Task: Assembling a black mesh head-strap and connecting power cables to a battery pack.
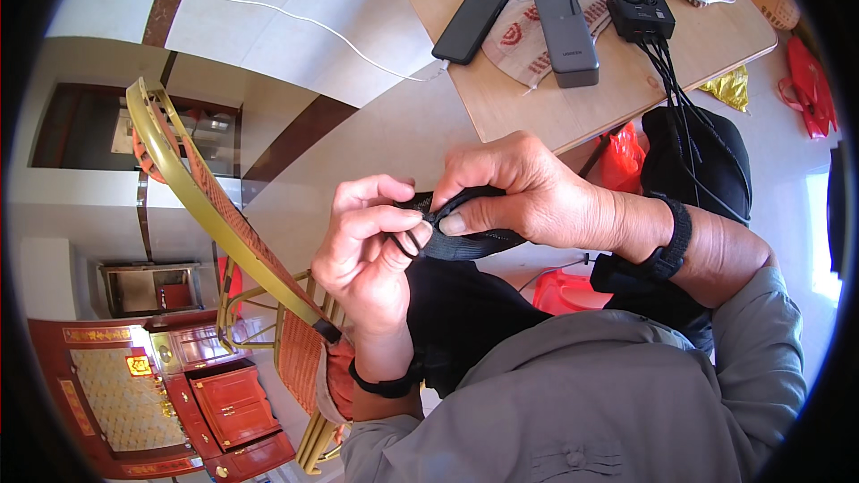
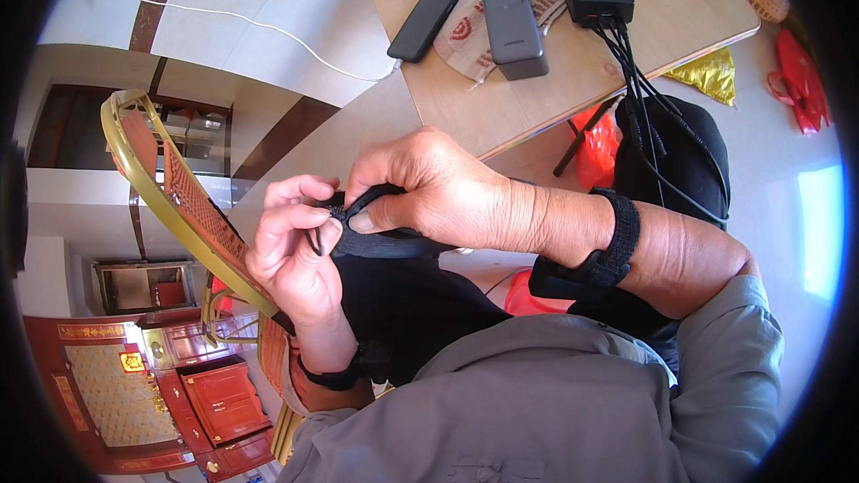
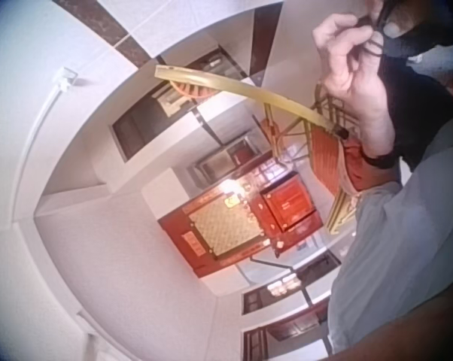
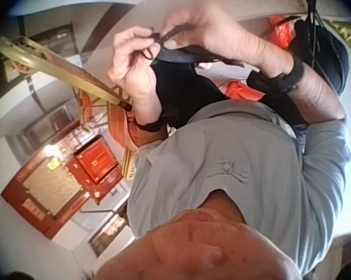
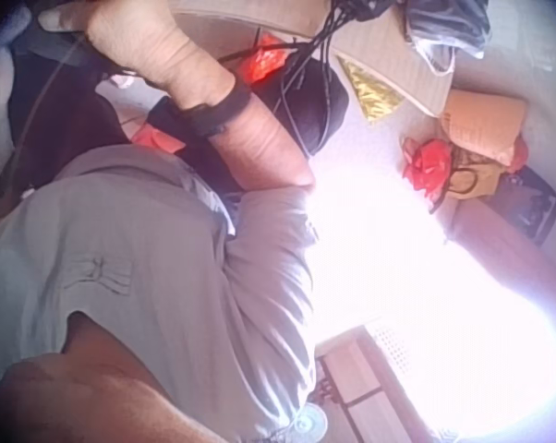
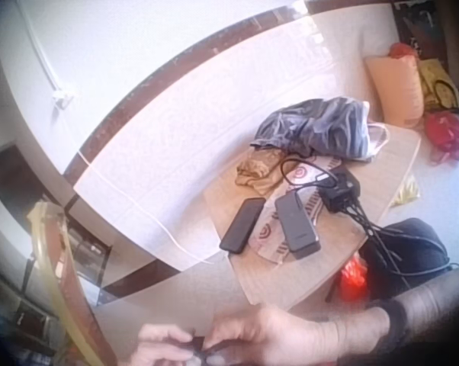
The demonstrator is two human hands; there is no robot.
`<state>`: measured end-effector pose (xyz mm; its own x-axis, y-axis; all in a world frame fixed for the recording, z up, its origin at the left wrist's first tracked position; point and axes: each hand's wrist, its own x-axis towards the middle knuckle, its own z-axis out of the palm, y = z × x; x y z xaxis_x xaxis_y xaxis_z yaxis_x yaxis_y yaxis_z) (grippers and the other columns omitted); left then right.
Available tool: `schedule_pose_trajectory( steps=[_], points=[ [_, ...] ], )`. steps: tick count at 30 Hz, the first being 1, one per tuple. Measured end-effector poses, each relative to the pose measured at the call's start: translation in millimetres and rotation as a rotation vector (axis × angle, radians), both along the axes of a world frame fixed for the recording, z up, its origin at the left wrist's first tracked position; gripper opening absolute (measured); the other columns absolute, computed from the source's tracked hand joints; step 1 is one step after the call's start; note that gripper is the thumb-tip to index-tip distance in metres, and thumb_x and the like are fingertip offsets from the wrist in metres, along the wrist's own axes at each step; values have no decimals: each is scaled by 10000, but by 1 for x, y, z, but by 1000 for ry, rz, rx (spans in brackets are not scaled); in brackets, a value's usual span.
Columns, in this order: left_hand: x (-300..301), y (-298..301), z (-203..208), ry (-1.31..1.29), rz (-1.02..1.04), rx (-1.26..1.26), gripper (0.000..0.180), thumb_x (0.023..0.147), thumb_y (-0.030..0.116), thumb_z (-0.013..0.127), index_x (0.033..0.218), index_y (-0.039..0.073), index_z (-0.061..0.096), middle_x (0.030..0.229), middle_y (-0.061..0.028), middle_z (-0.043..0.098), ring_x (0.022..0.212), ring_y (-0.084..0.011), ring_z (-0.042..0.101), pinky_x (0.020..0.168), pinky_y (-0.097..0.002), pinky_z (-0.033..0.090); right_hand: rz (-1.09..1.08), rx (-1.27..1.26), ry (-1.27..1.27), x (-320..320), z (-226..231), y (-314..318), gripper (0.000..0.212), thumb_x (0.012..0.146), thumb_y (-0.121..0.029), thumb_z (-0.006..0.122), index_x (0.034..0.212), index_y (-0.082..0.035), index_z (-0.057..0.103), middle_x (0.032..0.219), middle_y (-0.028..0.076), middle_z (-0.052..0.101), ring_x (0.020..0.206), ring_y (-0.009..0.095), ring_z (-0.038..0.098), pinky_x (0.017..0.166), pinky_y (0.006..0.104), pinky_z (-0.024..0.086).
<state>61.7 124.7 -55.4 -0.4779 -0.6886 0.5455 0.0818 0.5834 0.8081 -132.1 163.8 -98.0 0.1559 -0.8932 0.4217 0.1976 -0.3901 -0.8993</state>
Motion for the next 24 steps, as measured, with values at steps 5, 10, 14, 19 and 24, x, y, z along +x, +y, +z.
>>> schedule_pose_trajectory(
  steps=[5,10,14,19,24],
  points=[
    [-2,1,3,-208,79,-451,192,789,186,778,907,41,733,1080,-182,593,1053,-336,588,899,-442,495,-35,23,62,0,2,5,163,852,-24,719,1007,0,675,875,60,653,815,151,624,746,281,496],
    [1,8,7,-234,173,-527,215,723,70,823,890,0,706,1076,-169,577,1040,-311,583,866,-415,493,-98,0,-66,0,1,1,168,844,-79,713,993,-8,684,822,79,694,785,122,634,751,284,508],
    [2,14,10,-274,242,-565,221,701,31,822,877,-15,698,965,-124,582,881,-226,567,744,-325,483,-48,65,-118,0,3,3,166,847,-77,715,993,-6,685,821,69,693,789,110,630,754,276,506],
    [-3,16,10,-341,84,-429,216,726,34,784,903,-40,686,905,-109,555,846,-203,525,700,-290,421,-28,122,-137,-1,2,1,160,850,-77,717,991,-8,688,823,46,692,803,79,615,763,260,502],
    [-4,11,7,27,-14,40,303,975,151,507,1080,-116,605,967,-163,580,886,-215,555,812,-321,451,-20,95,-124,-2,2,1,146,851,-61,707,984,-4,683,832,43,692,812,77,614,766,255,500]
  ],
)
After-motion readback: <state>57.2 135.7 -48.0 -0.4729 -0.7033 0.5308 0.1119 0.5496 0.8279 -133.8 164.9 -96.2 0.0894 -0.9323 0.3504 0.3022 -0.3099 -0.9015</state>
